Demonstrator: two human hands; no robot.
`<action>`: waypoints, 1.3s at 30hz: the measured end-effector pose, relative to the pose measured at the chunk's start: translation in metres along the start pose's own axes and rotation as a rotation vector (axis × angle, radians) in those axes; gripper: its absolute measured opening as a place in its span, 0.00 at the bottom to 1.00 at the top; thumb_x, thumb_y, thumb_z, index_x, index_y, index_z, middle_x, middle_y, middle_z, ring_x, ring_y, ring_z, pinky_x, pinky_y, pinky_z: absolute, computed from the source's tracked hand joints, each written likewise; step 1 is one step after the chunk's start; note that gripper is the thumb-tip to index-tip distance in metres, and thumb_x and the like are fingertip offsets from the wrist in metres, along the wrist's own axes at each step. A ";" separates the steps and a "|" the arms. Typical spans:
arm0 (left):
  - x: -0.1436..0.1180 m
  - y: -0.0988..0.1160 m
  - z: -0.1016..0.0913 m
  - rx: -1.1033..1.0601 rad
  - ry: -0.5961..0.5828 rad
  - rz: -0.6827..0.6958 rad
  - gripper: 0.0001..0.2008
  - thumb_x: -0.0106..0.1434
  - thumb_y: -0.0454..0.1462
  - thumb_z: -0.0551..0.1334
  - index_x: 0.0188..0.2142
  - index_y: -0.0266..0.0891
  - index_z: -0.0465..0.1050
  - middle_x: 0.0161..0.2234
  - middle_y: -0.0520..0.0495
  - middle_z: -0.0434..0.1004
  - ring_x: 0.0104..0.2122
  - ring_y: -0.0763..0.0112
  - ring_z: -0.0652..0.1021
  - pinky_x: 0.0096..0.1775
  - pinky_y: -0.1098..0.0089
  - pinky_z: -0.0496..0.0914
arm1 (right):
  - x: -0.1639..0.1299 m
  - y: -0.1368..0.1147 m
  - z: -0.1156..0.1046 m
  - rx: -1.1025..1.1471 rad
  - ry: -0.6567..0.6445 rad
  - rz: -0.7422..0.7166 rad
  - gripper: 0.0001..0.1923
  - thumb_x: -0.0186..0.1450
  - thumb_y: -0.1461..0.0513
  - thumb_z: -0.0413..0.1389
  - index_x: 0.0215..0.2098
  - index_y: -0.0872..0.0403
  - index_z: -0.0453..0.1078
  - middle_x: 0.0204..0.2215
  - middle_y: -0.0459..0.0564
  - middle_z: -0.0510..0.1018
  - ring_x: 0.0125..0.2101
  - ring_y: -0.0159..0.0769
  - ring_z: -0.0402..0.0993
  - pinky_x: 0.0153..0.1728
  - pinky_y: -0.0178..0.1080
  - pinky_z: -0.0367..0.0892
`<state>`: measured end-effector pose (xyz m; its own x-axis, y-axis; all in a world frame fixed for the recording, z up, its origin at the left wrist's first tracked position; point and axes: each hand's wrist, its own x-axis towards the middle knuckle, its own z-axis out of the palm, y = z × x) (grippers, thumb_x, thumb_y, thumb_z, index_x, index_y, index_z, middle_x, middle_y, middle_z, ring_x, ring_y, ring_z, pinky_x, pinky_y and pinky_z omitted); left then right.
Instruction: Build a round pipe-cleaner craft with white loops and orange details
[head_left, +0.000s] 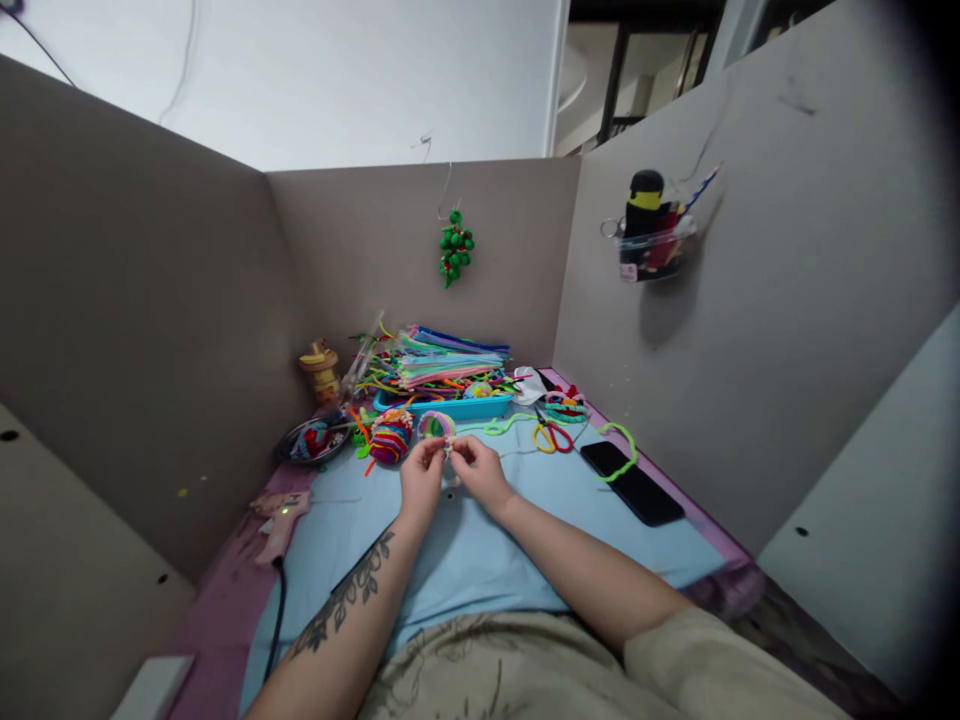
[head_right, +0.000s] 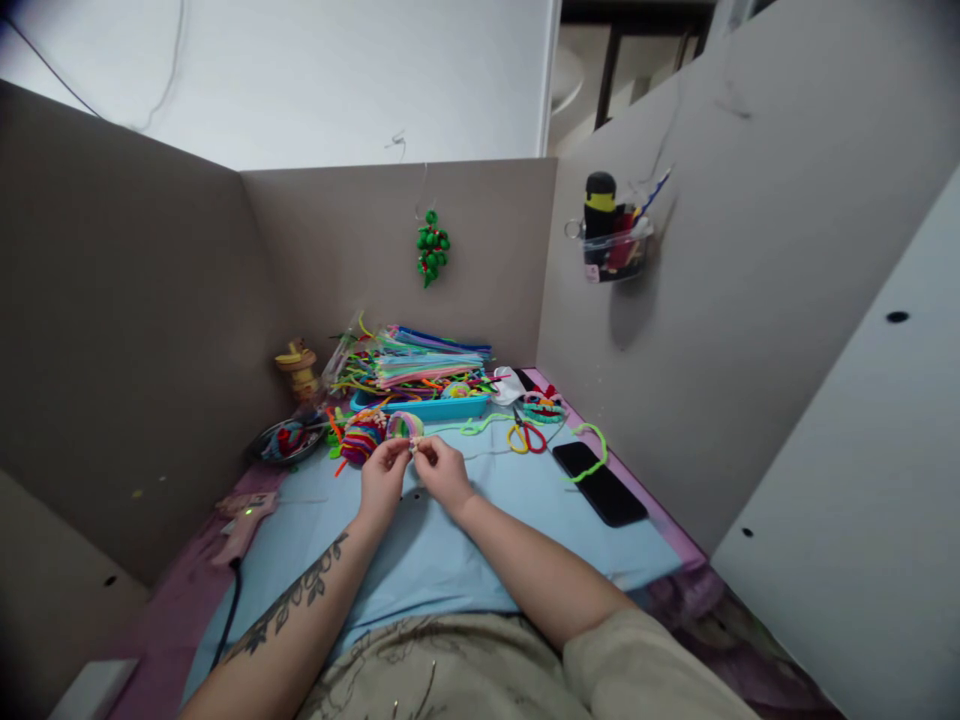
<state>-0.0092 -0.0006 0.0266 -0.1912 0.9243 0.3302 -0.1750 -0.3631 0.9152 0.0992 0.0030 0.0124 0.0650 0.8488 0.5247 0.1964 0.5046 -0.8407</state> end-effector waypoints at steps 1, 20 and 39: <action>0.000 0.000 0.000 0.015 0.000 0.010 0.07 0.49 0.30 0.63 0.30 0.36 0.75 0.29 0.47 0.76 0.31 0.70 0.74 0.38 0.72 0.67 | 0.000 0.000 0.000 0.011 -0.003 0.004 0.06 0.57 0.60 0.51 0.29 0.53 0.68 0.23 0.44 0.72 0.24 0.31 0.67 0.27 0.33 0.62; 0.002 -0.011 -0.005 0.180 0.009 0.108 0.07 0.52 0.33 0.61 0.33 0.36 0.75 0.32 0.45 0.77 0.33 0.68 0.75 0.39 0.70 0.68 | 0.002 0.005 0.006 0.097 -0.015 0.075 0.05 0.56 0.60 0.53 0.27 0.53 0.66 0.21 0.43 0.71 0.23 0.30 0.66 0.26 0.32 0.61; 0.000 -0.018 -0.004 0.321 -0.041 0.190 0.09 0.56 0.35 0.57 0.36 0.36 0.74 0.34 0.45 0.77 0.35 0.68 0.76 0.40 0.68 0.69 | 0.003 0.006 0.014 0.470 0.158 0.261 0.05 0.51 0.61 0.57 0.24 0.55 0.67 0.20 0.41 0.70 0.23 0.28 0.64 0.26 0.32 0.59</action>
<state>-0.0097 0.0060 0.0093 -0.1513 0.8505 0.5038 0.1728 -0.4790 0.8606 0.0872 0.0107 0.0065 0.2059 0.9392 0.2746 -0.3008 0.3278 -0.8956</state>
